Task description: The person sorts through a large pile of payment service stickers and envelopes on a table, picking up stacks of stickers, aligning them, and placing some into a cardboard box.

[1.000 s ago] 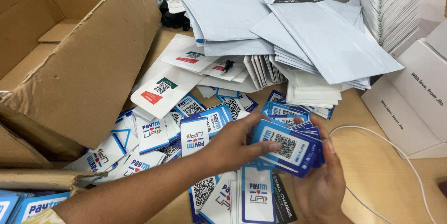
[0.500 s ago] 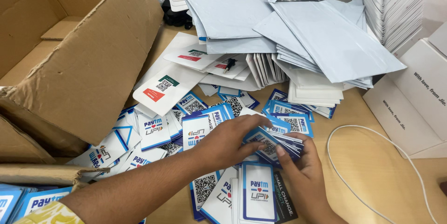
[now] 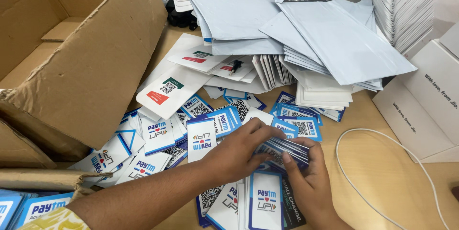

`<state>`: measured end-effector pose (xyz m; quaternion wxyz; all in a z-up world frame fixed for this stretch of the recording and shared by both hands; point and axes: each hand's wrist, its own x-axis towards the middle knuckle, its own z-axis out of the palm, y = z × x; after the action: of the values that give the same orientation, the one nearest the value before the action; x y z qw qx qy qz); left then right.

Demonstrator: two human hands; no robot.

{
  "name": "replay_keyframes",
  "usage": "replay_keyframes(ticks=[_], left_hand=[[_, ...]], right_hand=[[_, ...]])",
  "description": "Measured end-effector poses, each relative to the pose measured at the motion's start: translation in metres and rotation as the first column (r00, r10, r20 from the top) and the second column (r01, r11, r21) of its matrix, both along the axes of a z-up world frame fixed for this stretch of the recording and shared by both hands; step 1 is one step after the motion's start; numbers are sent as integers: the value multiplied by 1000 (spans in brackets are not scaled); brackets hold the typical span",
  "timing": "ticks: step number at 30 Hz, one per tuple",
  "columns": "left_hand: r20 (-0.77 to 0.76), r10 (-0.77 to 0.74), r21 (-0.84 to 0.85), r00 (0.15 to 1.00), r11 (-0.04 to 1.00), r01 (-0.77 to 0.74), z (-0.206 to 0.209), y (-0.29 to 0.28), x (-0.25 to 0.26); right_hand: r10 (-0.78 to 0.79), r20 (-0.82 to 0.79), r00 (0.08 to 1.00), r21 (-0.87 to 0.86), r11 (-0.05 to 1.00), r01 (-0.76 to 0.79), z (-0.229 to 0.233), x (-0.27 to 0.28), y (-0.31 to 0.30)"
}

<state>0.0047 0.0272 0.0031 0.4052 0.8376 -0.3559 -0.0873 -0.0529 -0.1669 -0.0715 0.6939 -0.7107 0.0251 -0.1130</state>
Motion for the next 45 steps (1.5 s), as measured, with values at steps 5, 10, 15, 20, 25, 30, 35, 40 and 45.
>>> replay_keyframes(ticks=[5,10,15,20,25,30,35,40,45], left_hand=[[204,-3,-30,979,999,10,-12,2,5],[92,46,-100,995,994,-37,-24,-1,-2],[33,58,-250,998,967,-48,-29,-11,-4],[-79,-5,-230,997,973,-13,-26,-12,-4],[-49,13,-113,999,993,-18,-11,-5,1],[-25,1,-141,1000,990,-5,-8,3,11],[255,-1,64,967,998,-16,-18,7,21],[358,45,67,933,995,-74,-13,4,22],[-215,46,-208,975,974,-92,-5,-6,18]], right_hand=[[12,62,998,30,999,-14,5,1,2],[23,46,999,-28,999,-22,5,2,3],[85,4,996,-101,991,-84,3,1,5],[100,29,995,-165,982,-94,1,4,4],[98,31,995,-54,994,-97,7,4,1],[58,65,996,52,997,-61,13,3,-4],[116,-69,991,-36,992,-118,14,5,-2],[88,117,989,39,995,-93,15,9,2],[139,89,986,476,864,-165,2,7,-12]])
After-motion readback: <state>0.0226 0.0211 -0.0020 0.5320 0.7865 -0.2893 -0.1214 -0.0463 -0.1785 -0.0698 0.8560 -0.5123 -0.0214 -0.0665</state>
